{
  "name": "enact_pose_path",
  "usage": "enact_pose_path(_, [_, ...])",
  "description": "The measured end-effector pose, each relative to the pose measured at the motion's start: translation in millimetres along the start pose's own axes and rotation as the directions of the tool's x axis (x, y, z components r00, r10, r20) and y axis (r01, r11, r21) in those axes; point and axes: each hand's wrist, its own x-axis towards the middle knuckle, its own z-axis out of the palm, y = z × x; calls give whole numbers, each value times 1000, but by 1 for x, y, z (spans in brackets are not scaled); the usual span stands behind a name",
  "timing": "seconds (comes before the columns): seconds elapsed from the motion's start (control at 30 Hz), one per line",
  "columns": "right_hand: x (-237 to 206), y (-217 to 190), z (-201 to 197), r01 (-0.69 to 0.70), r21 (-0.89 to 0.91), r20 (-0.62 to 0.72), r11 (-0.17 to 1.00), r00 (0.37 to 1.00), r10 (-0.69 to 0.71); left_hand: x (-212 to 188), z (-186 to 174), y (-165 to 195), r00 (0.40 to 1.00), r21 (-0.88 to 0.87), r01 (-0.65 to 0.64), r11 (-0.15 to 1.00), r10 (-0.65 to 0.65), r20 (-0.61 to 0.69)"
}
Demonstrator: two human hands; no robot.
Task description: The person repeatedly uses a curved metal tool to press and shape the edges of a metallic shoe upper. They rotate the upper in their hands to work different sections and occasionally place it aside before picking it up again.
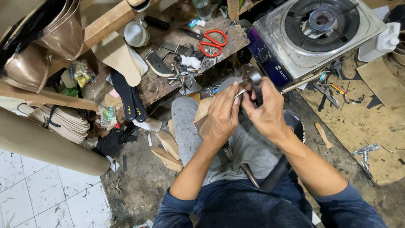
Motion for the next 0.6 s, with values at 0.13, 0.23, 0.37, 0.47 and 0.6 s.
enact_pose_path(0.13, [5,9,-5,-45,56,96,997,995,39,2,-3,0,991,-13,116,993,-115,70])
enact_pose_path(0.23, [13,15,-28,-374,289,336,881,902,272,3,-9,-1,990,-79,125,989,-118,81])
enact_pose_path(0.37, [21,29,-63,-752,403,808,522,560,183,3,-16,-1,986,-98,142,985,-132,101])
enact_pose_path(0.47, [20,38,-68,-831,326,920,450,389,53,0,-14,0,990,-102,110,989,-100,100])
enact_pose_path(0.6, [23,45,-63,-892,253,958,374,285,30,-3,-10,2,991,-114,115,987,-105,86])
